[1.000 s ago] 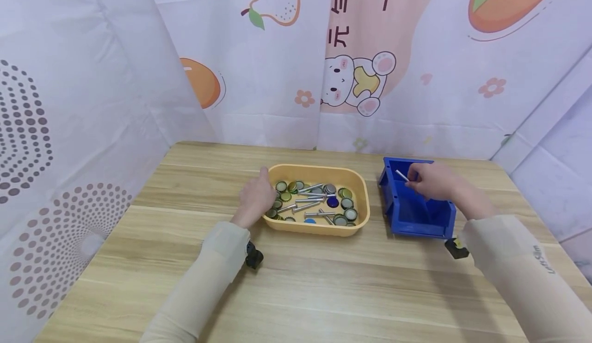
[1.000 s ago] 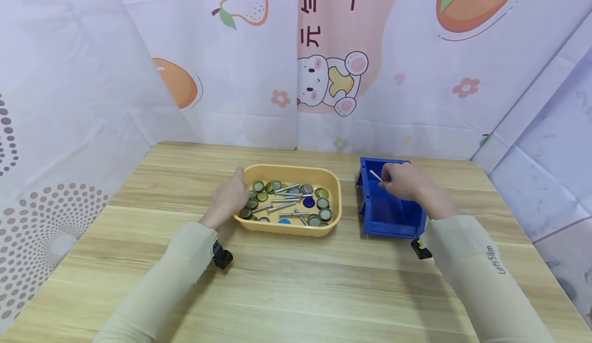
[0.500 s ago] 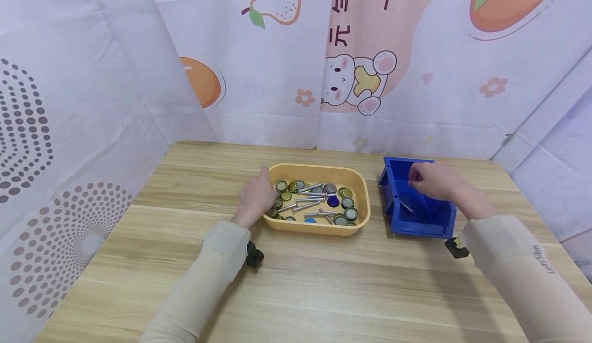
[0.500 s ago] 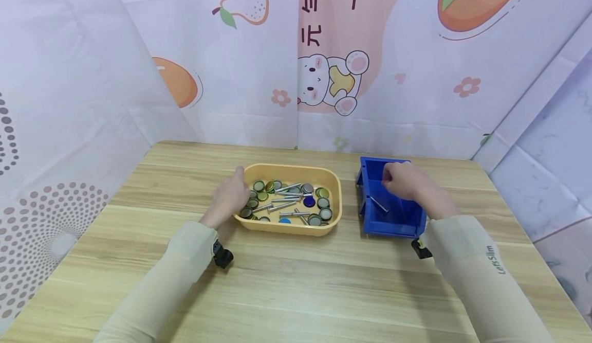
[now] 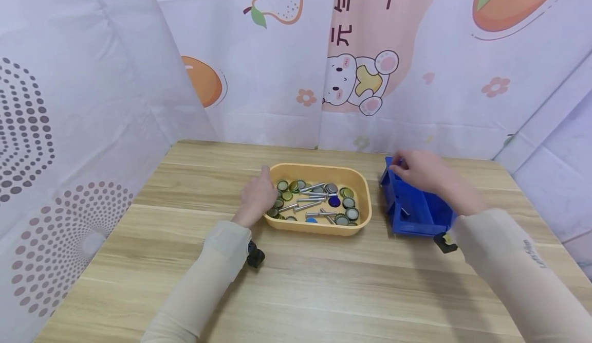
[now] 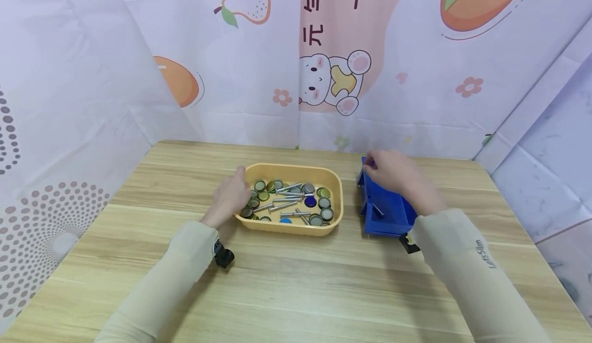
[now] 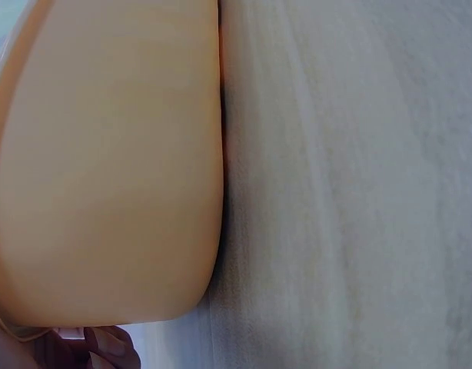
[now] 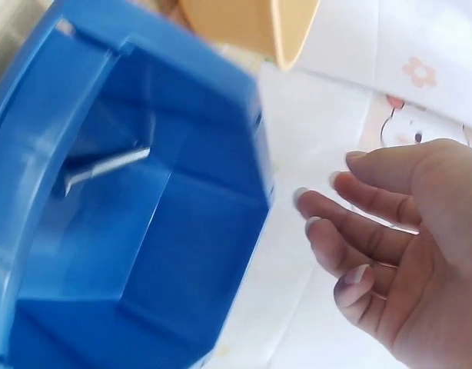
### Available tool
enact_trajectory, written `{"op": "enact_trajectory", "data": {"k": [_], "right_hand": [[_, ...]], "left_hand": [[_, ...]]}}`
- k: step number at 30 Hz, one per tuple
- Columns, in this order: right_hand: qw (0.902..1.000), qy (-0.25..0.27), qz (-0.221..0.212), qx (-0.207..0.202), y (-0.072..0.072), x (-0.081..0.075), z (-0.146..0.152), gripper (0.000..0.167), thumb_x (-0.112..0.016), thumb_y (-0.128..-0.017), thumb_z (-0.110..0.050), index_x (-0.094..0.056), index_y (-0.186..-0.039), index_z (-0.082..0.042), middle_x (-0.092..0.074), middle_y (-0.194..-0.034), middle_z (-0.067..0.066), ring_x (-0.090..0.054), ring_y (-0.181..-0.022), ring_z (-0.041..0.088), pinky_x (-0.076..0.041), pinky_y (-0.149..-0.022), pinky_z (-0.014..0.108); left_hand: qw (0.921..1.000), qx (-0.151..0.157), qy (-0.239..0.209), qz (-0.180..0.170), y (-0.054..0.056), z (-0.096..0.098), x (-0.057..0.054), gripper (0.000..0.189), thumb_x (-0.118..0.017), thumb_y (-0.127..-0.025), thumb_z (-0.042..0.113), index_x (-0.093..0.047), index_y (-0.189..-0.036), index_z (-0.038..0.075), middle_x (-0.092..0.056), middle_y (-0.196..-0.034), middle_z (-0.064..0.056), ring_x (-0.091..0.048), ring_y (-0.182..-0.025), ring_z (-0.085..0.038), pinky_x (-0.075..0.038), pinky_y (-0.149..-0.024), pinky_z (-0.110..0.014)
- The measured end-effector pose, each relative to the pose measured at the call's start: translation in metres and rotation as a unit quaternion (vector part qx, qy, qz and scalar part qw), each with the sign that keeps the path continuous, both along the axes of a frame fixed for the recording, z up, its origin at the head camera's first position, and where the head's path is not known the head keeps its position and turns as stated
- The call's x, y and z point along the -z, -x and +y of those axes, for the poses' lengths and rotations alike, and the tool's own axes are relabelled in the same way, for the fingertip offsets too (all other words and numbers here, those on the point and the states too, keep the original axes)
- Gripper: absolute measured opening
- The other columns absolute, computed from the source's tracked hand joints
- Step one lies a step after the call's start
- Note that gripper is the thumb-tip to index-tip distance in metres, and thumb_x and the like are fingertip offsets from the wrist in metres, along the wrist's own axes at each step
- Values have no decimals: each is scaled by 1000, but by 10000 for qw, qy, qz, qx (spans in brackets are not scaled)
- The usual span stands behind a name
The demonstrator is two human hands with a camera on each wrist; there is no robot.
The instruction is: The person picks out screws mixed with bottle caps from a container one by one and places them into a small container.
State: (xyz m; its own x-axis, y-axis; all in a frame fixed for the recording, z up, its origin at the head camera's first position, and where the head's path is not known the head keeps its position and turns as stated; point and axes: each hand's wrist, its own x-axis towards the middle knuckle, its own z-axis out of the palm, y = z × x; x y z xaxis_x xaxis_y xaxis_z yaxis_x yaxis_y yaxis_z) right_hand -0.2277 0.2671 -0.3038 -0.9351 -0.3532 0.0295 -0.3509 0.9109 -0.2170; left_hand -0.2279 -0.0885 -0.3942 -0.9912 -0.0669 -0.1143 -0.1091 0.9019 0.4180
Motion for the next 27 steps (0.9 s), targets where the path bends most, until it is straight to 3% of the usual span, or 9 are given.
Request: {"op": "enact_trajectory", "data": {"k": [4,13,19,27], "right_hand": [[9999,-14,146,5,-2,-3,-18,20,-60,-95,-23,-65,-102,-5,-72,-87,13,-65,-74,23,-53,-71,45],[9995,-156,21,-276,-6,0,-56,22,-65,-94,-28,-65,-100,-7,-71,-82,6,-60,-64,16,-49,-57,33],[9978,-308,-10,-592,-9,7,-78,22,-67,-92,-28,-65,-100,-7,-68,-80,4,-58,-64,14,-47,-55,30],[9921,-669,-252,-1035,-13,18,-99,32,-68,-92,-32,-62,-111,-7,-68,-84,2,-56,-67,14,-45,-58,27]], "left_hand": [[10000,-20,-28,-41,0,0,0,36,-51,-94,16,-41,-129,13,-59,-80,-12,-54,-61,-24,-39,-48,-32],[9999,1,-109,-37,-1,0,0,39,-52,-94,15,-40,-130,12,-59,-80,-12,-54,-61,-24,-39,-48,-31],[9999,-11,-105,35,0,0,1,38,-52,-93,14,-41,-129,12,-59,-82,-13,-56,-64,-25,-40,-48,-32],[10000,32,-61,38,0,0,0,40,-52,-92,13,-40,-130,11,-60,-80,-12,-55,-62,-24,-39,-48,-32]]}}
